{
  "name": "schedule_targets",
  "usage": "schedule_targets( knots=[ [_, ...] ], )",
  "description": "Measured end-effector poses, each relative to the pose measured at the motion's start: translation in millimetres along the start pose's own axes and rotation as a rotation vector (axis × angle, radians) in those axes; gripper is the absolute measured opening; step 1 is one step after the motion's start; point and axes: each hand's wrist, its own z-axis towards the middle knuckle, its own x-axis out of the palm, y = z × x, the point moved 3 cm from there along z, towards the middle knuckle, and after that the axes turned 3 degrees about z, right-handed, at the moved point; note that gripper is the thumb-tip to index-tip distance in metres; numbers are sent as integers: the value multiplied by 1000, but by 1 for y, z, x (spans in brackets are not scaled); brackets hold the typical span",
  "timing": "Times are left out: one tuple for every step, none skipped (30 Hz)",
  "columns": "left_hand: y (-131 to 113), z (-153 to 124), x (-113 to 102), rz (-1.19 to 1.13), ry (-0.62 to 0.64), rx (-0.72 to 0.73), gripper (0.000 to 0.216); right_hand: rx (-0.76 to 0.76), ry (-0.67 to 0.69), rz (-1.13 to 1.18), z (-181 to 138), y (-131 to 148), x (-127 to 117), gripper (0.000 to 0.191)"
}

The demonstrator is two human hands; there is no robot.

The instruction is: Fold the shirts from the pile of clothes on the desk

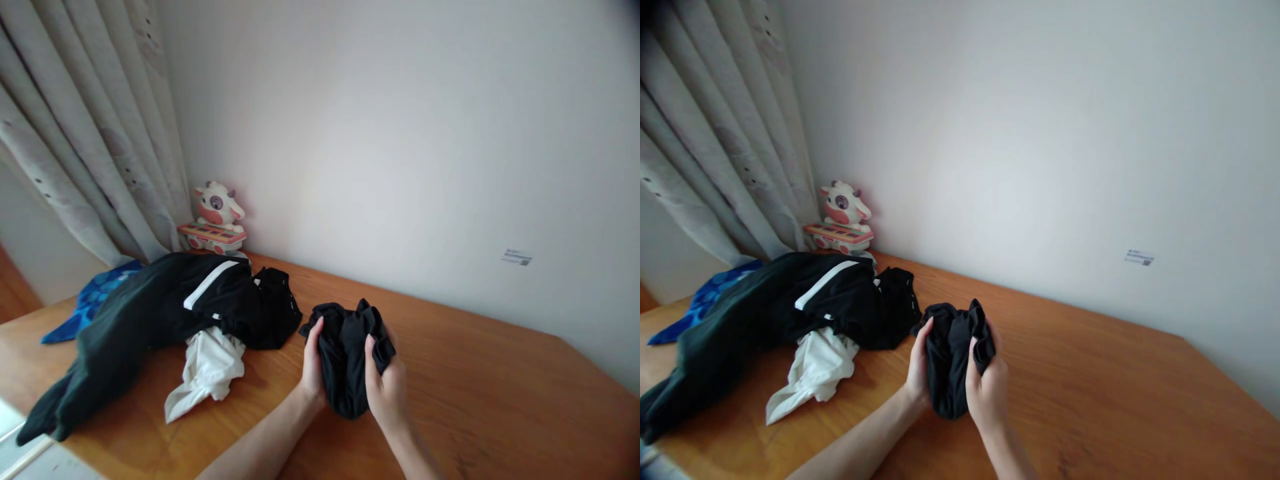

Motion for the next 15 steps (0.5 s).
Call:
schedule_targets(
  knots=[
    [0,2,-4,58,0,-6,55,21,-57,6,-2,-8,1,52],
    [1,2,-9,134,-3,-15,57,44,-100,12,-6,-17,1,54],
    [2,3,-14,228,-7,-18,60,68,-125,22,-9,-25,0,55],
    [3,2,-17,337,-5,-14,62,98,-134,39,-13,-33,-3,55],
    [3,1,-19,457,10,-1,65,138,-135,66,-17,-41,-6,56],
    [3,0,-19,579,44,16,69,195,-137,103,-21,-49,-10,57],
    [2,-3,-16,697,102,30,72,271,-148,149,-24,-56,-14,59],
    [2,-5,-12,803,181,37,75,358,-165,202,-27,-62,-17,62],
    [2,-8,-7,893,263,44,77,447,-174,262,-30,-67,-18,64],
    [2,-11,-1,964,332,55,78,528,-174,328,-31,-70,-19,67],
    [2,-13,4,1014,381,76,76,593,-155,400,-32,-73,-17,69],
    [3,-15,8,1043,404,103,75,638,-124,477,-32,-73,-15,71],
    [4,-15,9,1055,395,131,72,666,-89,553,-31,-73,-12,72],
    [5,-15,8,1059,353,154,66,686,-62,623,-30,-72,-9,74],
    [7,-13,5,1067,286,169,60,706,-56,682,-29,-72,-7,76]
  ],
)
